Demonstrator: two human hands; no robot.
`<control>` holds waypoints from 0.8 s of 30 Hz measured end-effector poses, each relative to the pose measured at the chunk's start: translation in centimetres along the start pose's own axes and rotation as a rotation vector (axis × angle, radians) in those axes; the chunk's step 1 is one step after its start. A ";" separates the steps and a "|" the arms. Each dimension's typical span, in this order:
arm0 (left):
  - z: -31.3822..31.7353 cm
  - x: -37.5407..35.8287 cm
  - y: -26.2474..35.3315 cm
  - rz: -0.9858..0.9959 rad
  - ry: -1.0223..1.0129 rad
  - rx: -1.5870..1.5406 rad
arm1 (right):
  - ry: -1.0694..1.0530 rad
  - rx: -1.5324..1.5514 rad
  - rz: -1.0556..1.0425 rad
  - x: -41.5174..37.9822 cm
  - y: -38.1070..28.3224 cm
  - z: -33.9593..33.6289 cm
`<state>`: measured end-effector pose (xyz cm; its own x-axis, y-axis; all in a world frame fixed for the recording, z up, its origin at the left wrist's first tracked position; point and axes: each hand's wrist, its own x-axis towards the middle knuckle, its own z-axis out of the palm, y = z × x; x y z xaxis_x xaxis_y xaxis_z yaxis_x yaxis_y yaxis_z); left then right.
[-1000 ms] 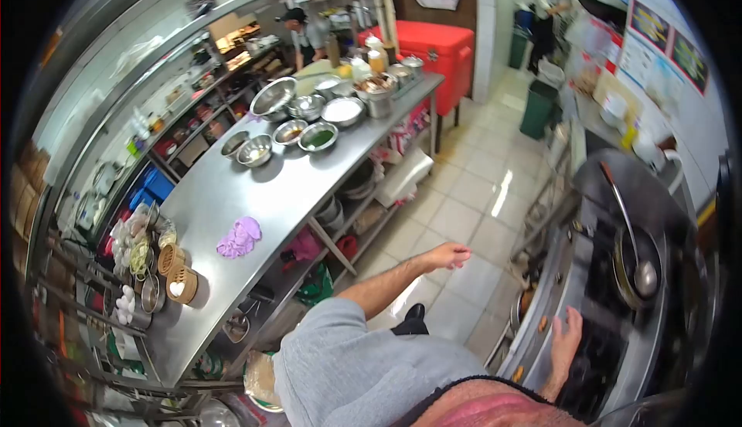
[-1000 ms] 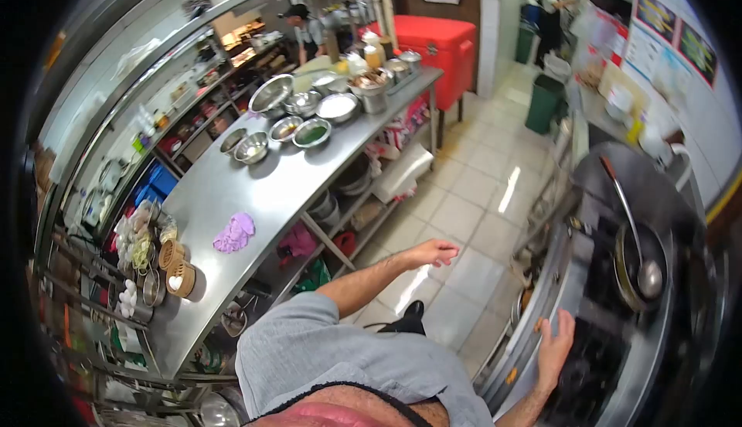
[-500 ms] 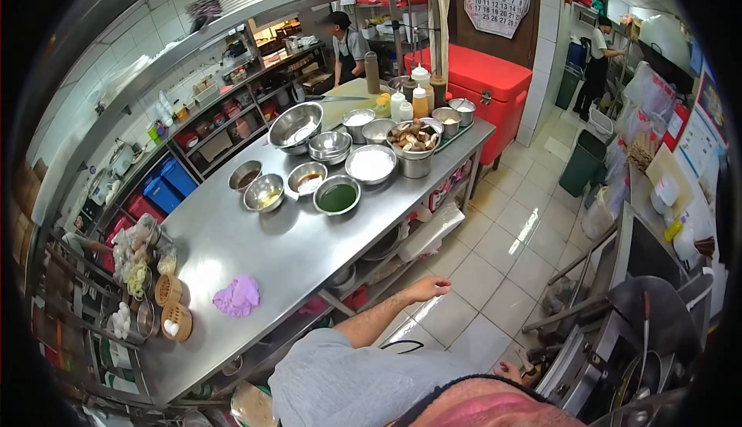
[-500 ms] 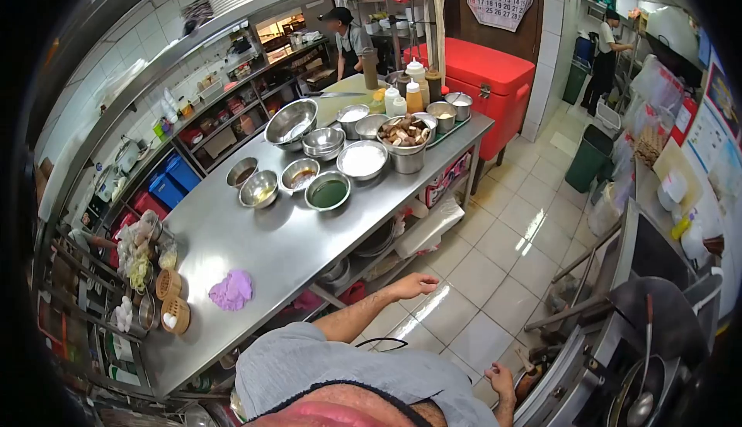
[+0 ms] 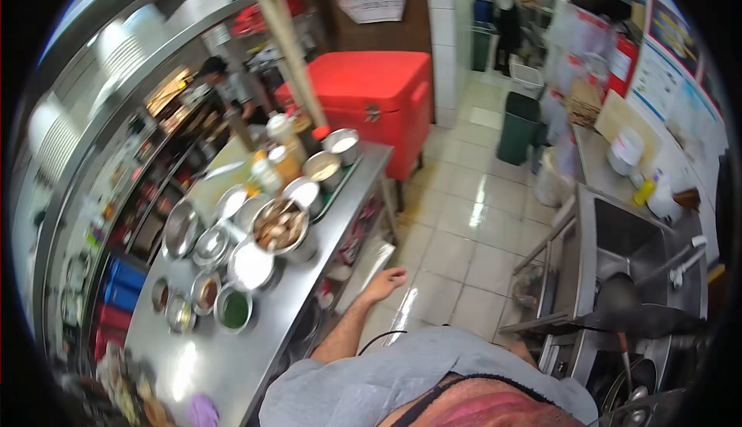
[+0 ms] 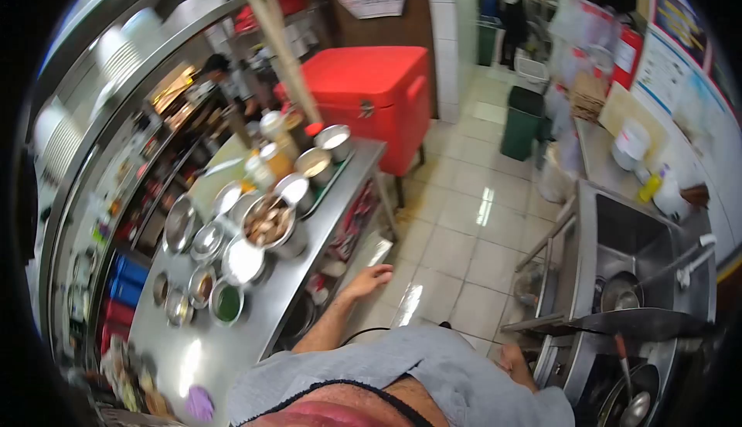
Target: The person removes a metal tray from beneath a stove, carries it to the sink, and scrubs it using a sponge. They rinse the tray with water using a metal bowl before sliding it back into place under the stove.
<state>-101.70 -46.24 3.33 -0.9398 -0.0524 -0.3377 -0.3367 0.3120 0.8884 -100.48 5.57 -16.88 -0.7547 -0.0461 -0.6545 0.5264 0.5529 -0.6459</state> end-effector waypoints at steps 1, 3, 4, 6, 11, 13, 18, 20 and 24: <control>-0.9 1.2 3.4 -0.028 0.015 -0.044 | 0.007 0.024 -0.042 2.5 -2.8 -0.9; -2.0 7.3 3.3 0.072 0.088 0.059 | 0.022 0.225 -0.025 8.1 -9.3 -2.7; -2.5 9.5 4.5 0.092 0.118 0.062 | 0.102 0.010 -0.195 11.9 -11.6 -2.9; -3.3 13.8 7.6 0.120 0.112 -0.026 | 0.133 -0.117 -0.348 16.7 -18.5 -4.0; -6.0 25.9 11.9 0.164 0.101 -0.036 | 0.028 -0.052 -0.535 26.1 -30.2 -3.3; -7.5 31.1 13.5 0.220 0.112 -0.119 | -0.004 -0.010 -0.509 30.2 -31.7 -3.7; -13.0 44.8 18.9 0.301 0.144 -0.061 | -0.045 -0.408 -0.209 32.6 -28.8 -7.8; -15.9 48.1 25.1 0.463 0.191 0.053 | -0.254 -0.880 -0.203 34.9 -23.5 -10.2; -22.3 56.2 34.2 0.611 0.300 0.282 | -0.114 -0.355 0.261 35.0 -24.3 -12.2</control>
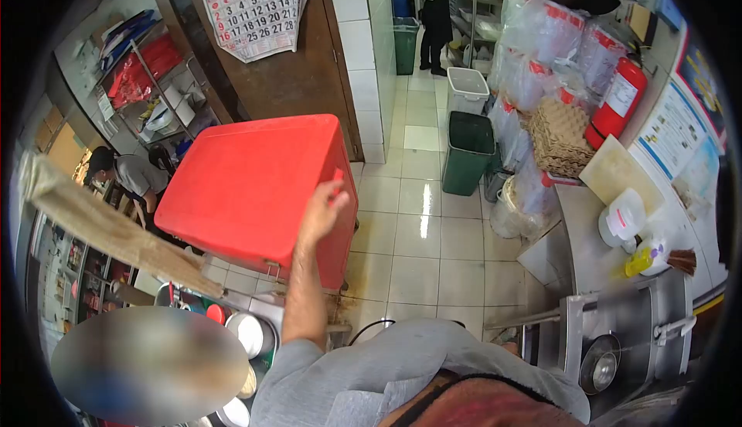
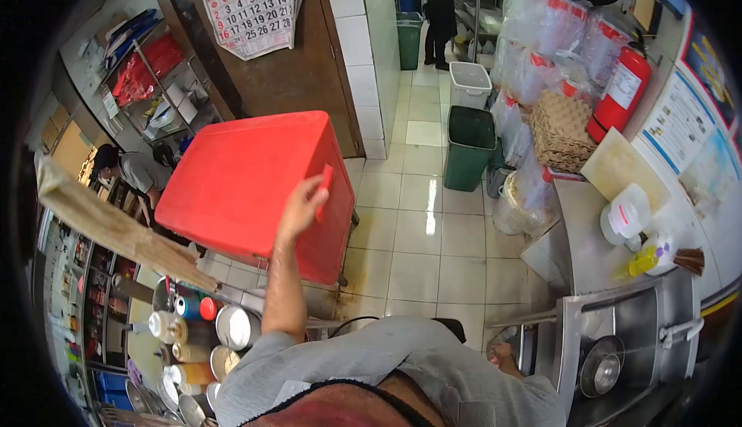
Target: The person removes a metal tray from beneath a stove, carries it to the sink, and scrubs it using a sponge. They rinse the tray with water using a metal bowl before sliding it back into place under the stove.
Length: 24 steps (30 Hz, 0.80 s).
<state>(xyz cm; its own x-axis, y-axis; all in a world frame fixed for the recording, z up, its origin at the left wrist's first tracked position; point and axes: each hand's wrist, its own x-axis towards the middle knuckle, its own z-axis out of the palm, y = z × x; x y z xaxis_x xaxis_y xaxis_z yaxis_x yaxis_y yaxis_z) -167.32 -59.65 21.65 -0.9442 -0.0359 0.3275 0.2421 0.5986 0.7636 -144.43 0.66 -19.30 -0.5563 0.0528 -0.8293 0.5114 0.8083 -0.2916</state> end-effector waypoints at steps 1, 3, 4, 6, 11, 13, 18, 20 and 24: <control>-1.0 3.1 -0.1 -0.011 0.009 -0.018 | 0.017 0.082 0.041 0.6 -0.3 -0.6; -3.4 8.8 -0.3 -0.122 0.014 0.105 | 0.032 0.151 0.050 3.8 -1.9 -2.0; -4.4 11.0 -2.0 -0.124 0.028 0.255 | 0.042 0.171 0.042 5.8 -2.8 -2.6; -6.3 17.3 -6.4 -0.129 -0.033 0.462 | 0.060 0.171 0.001 11.1 -4.1 -2.4; -7.6 33.7 -16.2 -0.183 -0.353 0.461 | 0.386 -0.451 -0.221 29.9 -16.0 -10.8; -4.4 38.4 -17.6 -0.263 -0.352 0.556 | 0.370 -0.196 -0.267 34.4 -22.2 -19.1; 3.2 45.4 -22.4 -0.386 -0.368 0.617 | 0.686 0.318 -0.414 19.3 -40.3 -38.0; 5.7 47.2 -23.6 -0.406 -0.371 0.606 | 0.733 0.447 -0.441 18.4 -42.0 -40.0; 9.6 50.2 -25.8 -0.421 -0.389 0.569 | 0.713 0.500 -0.484 18.3 -41.1 -39.4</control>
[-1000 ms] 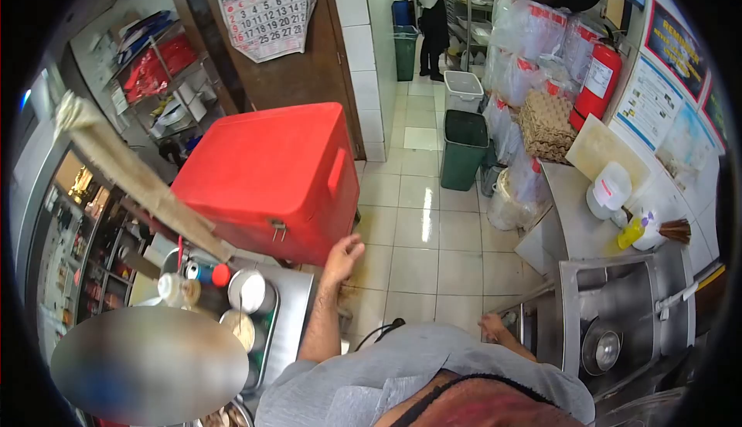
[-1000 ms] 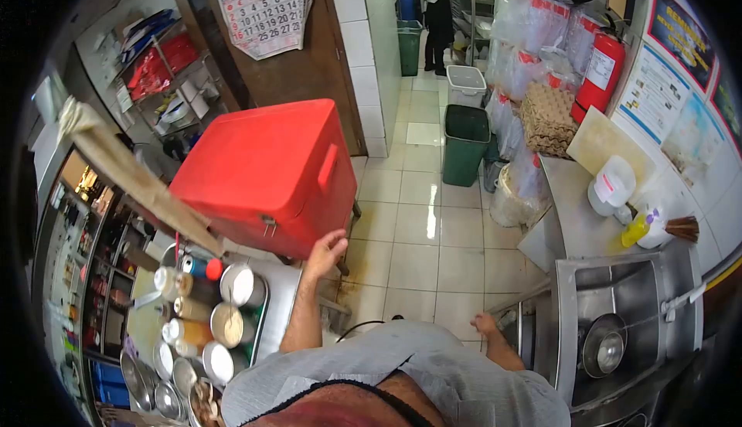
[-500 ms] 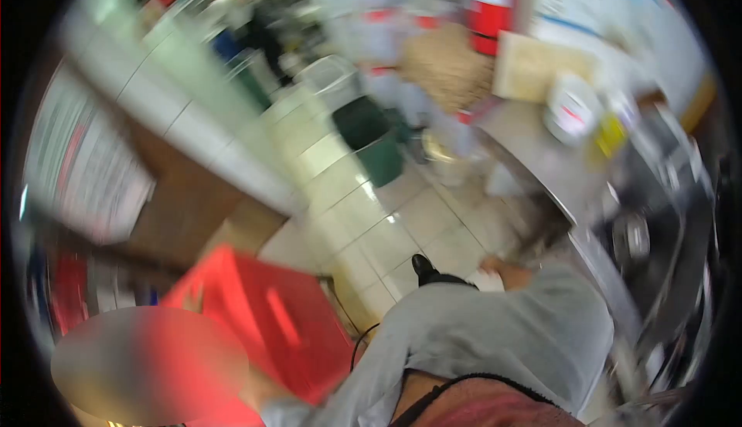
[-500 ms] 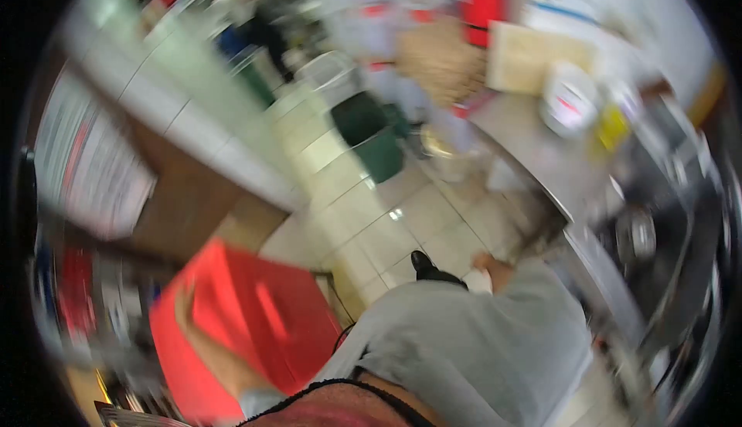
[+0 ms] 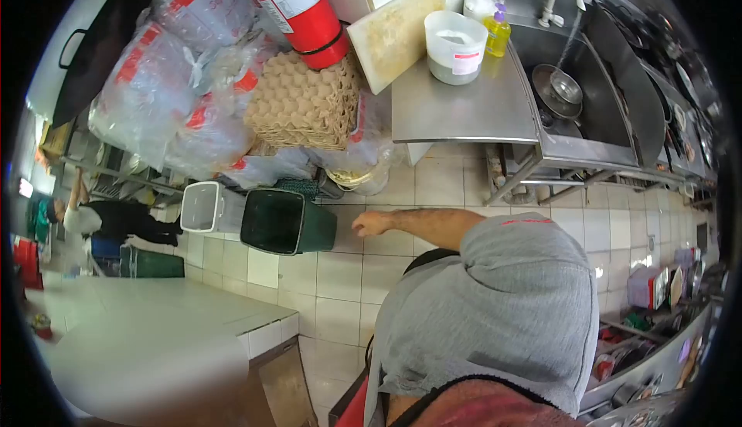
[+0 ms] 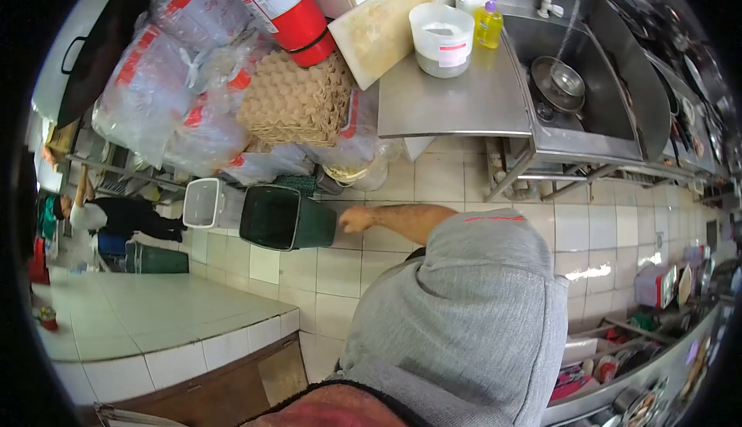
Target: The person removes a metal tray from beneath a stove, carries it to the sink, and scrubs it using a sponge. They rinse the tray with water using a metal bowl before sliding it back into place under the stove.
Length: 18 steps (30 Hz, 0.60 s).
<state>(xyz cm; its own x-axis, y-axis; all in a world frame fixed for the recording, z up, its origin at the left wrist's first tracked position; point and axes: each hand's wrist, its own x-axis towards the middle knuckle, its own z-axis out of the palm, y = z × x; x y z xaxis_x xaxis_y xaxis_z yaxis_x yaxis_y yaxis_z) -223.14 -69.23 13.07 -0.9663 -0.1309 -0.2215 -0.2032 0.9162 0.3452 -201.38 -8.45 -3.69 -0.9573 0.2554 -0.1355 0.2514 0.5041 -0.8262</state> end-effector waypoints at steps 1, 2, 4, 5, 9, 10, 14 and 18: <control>0.5 0.8 0.3 0.008 -0.012 -0.005 | -0.030 -0.027 0.021 -1.5 1.3 0.2; 0.7 1.6 0.4 0.010 -0.017 -0.019 | -0.032 -0.028 0.132 -2.8 3.0 0.3; 0.9 2.9 1.0 0.014 -0.024 -0.046 | 0.026 -0.028 0.254 -5.8 5.7 -1.3; 0.8 3.6 1.6 0.030 -0.025 -0.059 | 0.087 -0.012 0.271 -7.3 6.1 -2.5; 1.1 5.0 5.5 0.184 -0.052 -0.148 | 0.238 0.332 0.509 -13.7 -1.4 -13.6; 1.2 5.4 7.3 0.250 -0.072 -0.193 | 0.294 0.404 0.460 -15.3 -2.1 -16.4; 4.6 3.9 19.7 0.564 -0.182 -0.151 | 0.574 0.511 0.321 -24.9 -0.7 -29.2; 12.5 -5.1 35.1 0.783 -0.284 -0.118 | 1.097 0.533 0.292 -36.7 8.1 -41.7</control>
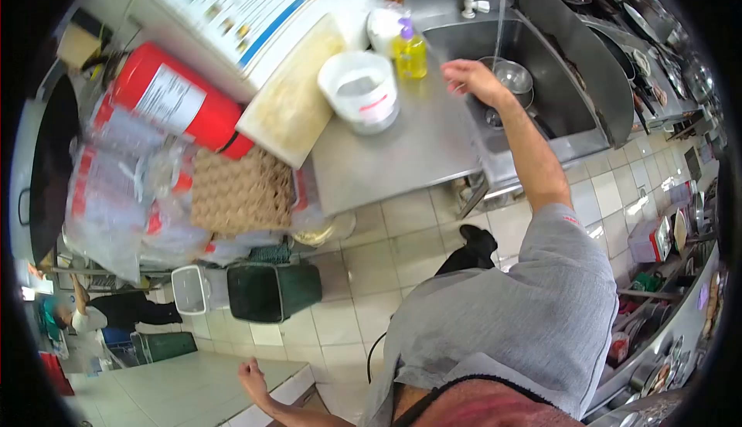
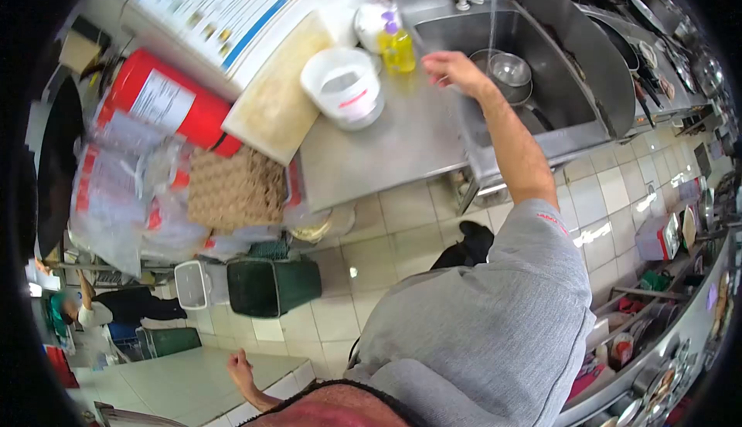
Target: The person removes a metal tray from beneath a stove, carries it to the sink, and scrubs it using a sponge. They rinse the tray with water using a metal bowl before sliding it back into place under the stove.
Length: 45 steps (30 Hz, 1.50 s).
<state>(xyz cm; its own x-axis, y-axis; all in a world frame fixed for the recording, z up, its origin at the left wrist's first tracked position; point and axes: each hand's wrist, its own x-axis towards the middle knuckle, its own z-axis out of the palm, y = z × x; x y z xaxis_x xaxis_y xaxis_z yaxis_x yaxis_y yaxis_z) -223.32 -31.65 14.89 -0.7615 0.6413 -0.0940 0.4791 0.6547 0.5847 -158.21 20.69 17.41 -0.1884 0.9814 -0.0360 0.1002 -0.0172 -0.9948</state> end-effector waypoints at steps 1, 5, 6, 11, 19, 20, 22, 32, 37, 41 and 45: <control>2.8 0.1 4.7 0.078 -0.044 -0.007 | 0.124 0.065 -0.005 2.8 1.5 -4.3; 13.0 -1.6 20.2 0.141 -0.210 -0.162 | 0.464 0.412 0.023 14.5 7.3 -18.1; 15.1 -2.2 23.3 0.154 -0.296 -0.148 | 0.562 0.606 0.040 16.5 8.2 -20.0; 22.6 -5.4 34.3 0.121 -0.431 -0.175 | 0.719 1.144 0.077 24.0 9.4 -25.3; 23.0 -9.7 34.5 -0.040 -0.350 0.035 | 0.472 -0.675 -0.249 34.8 17.4 -31.8; 22.4 -11.1 33.8 -0.106 -0.315 0.129 | 0.746 -1.364 -0.485 39.4 22.7 -35.1; 21.8 -12.7 30.0 -0.063 -0.246 0.210 | 0.442 -0.974 -0.407 39.6 23.5 -38.3; 20.5 -19.3 24.5 -0.394 -0.171 0.161 | 0.272 0.145 0.063 45.3 22.8 -41.6; 21.2 -19.1 23.3 -0.419 -0.134 0.143 | -0.226 0.703 -0.102 38.3 26.5 -37.5; 20.7 -19.9 22.6 -0.322 -0.031 0.188 | -0.774 -0.205 0.524 23.1 17.3 -25.5; 18.4 -19.7 24.3 -0.264 0.146 0.148 | -0.733 -0.089 0.234 12.2 7.2 -13.2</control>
<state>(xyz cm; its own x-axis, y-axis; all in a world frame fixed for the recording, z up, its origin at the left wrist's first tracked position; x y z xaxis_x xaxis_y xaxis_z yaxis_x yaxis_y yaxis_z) -188.66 -21.05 16.12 -0.9172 0.3845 -0.1045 0.3066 0.8485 0.4314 -146.89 35.07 11.12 -0.7480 0.5763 -0.3292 0.2896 -0.1628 -0.9432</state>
